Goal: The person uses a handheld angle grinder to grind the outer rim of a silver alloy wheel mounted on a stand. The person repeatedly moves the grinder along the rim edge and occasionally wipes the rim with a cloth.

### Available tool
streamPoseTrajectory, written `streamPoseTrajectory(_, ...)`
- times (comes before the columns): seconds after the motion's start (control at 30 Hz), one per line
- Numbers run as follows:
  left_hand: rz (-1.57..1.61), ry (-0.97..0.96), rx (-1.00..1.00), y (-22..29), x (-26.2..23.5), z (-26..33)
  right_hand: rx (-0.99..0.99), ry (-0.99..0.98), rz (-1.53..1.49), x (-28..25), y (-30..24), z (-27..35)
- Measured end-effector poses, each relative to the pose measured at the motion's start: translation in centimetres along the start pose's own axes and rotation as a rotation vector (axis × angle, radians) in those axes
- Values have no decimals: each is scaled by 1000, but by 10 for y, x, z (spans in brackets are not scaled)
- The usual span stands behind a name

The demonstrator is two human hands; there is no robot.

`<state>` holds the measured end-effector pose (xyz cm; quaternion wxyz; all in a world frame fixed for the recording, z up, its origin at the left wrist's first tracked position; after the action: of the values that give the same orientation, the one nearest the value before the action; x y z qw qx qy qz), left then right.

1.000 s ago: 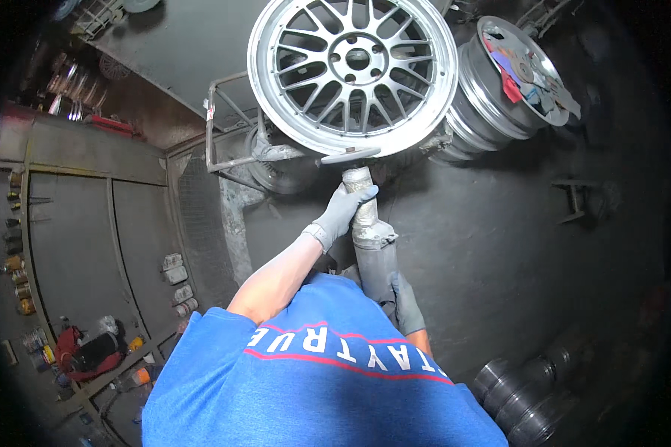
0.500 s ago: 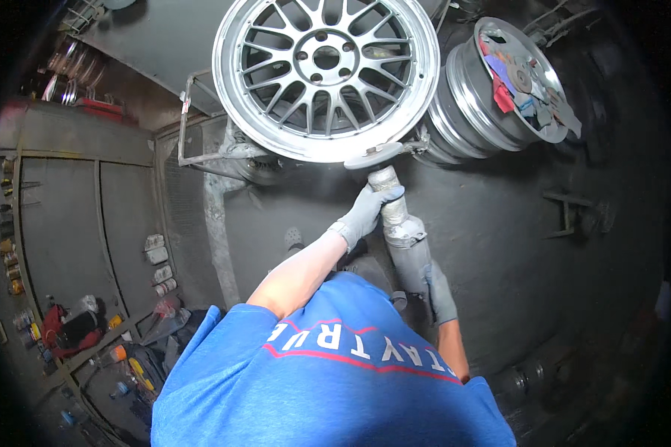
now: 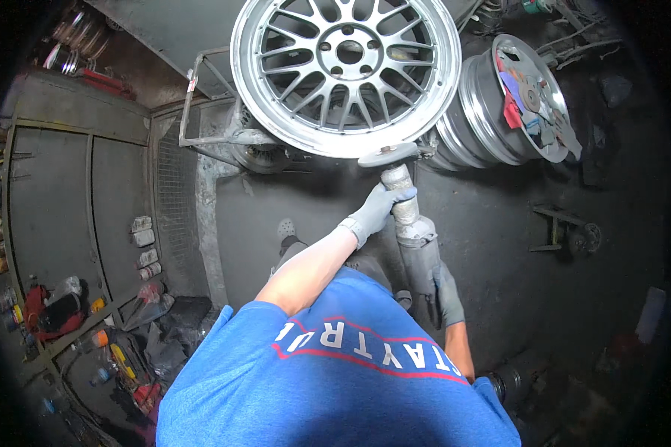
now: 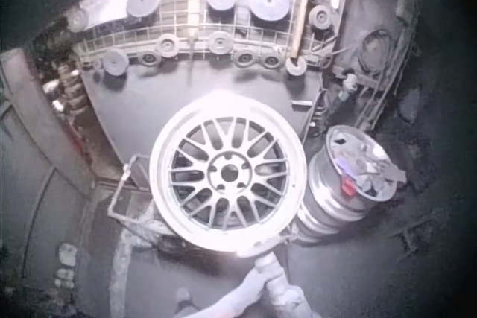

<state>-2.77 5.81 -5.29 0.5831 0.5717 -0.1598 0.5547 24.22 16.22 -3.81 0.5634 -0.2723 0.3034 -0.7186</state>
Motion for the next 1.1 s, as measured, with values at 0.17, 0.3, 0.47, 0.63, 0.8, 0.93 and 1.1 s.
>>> streamPoseTrajectory(0.17,-120,42,-27,23,-41,45,39,-4,-227,100,19,3)
streamPoseTrajectory(0.3,-211,74,-119,47,-54,73,120,10,-572,161,70,-4)
streamPoseTrajectory(0.47,-221,24,-127,55,-59,77,60,31,-628,191,68,-2)
streamPoseTrajectory(0.63,-231,-29,-142,50,-57,68,128,142,-675,218,-1,20)
streamPoseTrajectory(0.8,-276,-38,-170,62,-63,84,32,148,-480,212,53,2)
streamPoseTrajectory(0.93,-289,33,-140,82,-81,104,55,74,-710,249,70,-13)
streamPoseTrajectory(1.1,-353,93,-93,105,-99,117,103,9,-674,271,1,-11)
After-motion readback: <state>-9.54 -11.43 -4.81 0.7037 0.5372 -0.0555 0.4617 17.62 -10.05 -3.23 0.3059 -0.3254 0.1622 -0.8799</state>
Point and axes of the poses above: each hand's wrist, its own z-axis away from the middle knuckle, its own x-axis out of the palm, y = z × x, the point moved 10 cm from there along -z, towards the middle knuckle, and after that the axes turned 15 degrees about -y, right-handed, at the moved point
